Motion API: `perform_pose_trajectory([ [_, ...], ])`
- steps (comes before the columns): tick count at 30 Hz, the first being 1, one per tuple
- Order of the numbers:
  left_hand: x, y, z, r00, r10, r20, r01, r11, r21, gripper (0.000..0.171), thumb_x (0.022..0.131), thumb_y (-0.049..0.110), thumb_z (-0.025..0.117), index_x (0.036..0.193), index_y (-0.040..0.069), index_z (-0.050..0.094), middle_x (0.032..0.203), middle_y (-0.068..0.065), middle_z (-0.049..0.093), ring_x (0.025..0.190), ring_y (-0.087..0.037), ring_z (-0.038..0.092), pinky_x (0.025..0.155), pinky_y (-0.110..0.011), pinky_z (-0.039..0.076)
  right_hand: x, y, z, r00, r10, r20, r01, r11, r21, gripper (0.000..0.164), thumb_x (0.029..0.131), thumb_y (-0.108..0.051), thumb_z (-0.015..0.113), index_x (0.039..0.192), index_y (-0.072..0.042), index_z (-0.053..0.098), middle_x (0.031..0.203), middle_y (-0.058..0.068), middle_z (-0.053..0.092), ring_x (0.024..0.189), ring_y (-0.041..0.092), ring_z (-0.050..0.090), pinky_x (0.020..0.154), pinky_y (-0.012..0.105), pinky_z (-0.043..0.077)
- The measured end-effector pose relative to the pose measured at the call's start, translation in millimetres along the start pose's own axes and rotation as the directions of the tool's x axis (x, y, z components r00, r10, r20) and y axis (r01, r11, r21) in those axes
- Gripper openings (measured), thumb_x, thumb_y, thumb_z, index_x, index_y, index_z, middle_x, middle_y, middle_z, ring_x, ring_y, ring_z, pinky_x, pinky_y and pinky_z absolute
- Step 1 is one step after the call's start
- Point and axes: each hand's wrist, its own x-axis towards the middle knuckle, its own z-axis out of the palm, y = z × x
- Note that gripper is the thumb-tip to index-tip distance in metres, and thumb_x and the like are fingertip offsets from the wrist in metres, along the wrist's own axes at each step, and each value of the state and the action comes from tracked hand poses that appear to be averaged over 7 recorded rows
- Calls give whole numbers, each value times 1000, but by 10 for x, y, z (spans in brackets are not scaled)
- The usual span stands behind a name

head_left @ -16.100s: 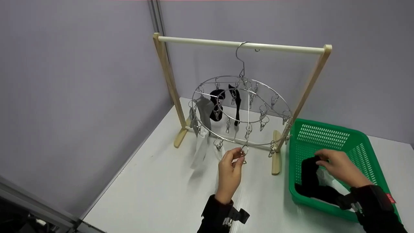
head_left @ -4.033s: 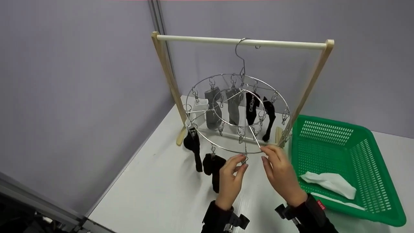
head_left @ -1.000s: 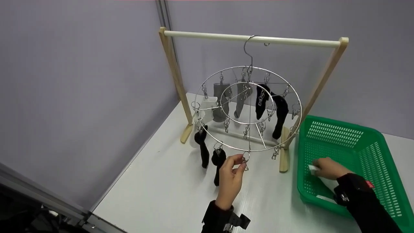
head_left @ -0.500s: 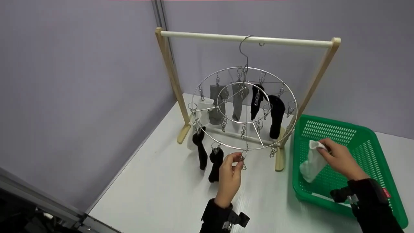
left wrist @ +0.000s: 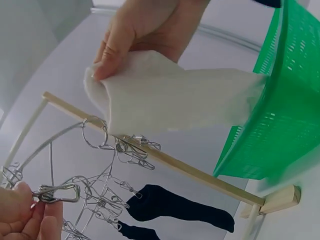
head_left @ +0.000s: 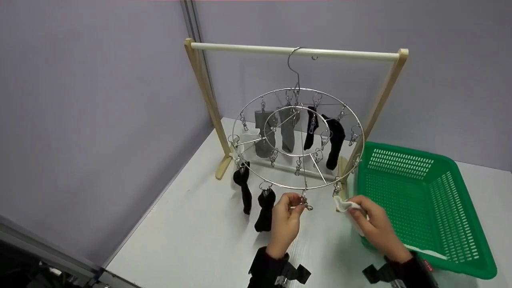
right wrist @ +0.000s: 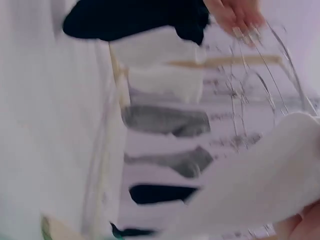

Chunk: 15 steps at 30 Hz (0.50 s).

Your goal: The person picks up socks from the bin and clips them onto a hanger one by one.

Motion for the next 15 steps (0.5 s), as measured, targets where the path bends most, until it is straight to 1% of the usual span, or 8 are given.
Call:
perform_pose_trajectory([
  [2,-6,4,-7,1000,23,-1,-23,1000,7,12,70,-7,53,79,-1,47,76,-6,55,71,-17,52,58,-23,45,-63,-38,137,999,-32,25,31,999,35,20,72,10,49,84,-6,52,82,3,53,71,14,47,56,21,40],
  [3,-10,5,-10,999,34,1,-34,999,15,12,70,-7,53,78,0,48,75,-5,55,70,-16,52,57,-22,45,-90,-58,197,999,-35,34,34,998,46,21,71,10,49,84,-6,52,82,3,53,71,14,47,56,21,40],
  [5,-18,9,-14,998,61,7,-61,998,32,11,70,-5,53,78,1,48,74,-3,56,68,-13,53,55,-22,45,-130,-102,304,999,-34,30,33,998,48,21,70,12,50,83,-4,52,81,3,53,70,13,47,55,21,39],
  [7,-21,13,-19,996,93,16,-93,994,48,10,71,-3,54,77,2,48,74,-3,56,67,-11,53,53,-22,44,-145,-153,385,1000,-10,18,10,999,48,20,69,12,51,81,-4,52,78,3,53,69,12,47,55,22,39],
  [9,-22,15,-26,993,116,21,-117,991,61,9,71,-1,54,77,3,49,74,-2,57,66,-10,53,52,-21,44,-141,-205,447,1000,19,15,-20,997,68,18,70,12,50,80,-3,52,76,3,53,67,12,46,54,23,38],
  [12,-22,11,-39,989,147,31,-149,987,60,7,72,0,54,76,3,49,73,-3,57,66,-10,54,52,-21,44,-126,-258,512,999,37,33,-40,995,96,14,72,10,49,80,-2,52,74,3,52,65,11,46,53,23,38],
  [15,-23,17,-50,987,154,46,-156,987,42,5,73,1,53,75,2,49,72,-4,57,66,-11,54,53,-22,45,-111,-270,556,998,40,47,-46,992,116,13,73,8,49,80,-2,52,74,3,52,64,11,45,52,23,37],
])
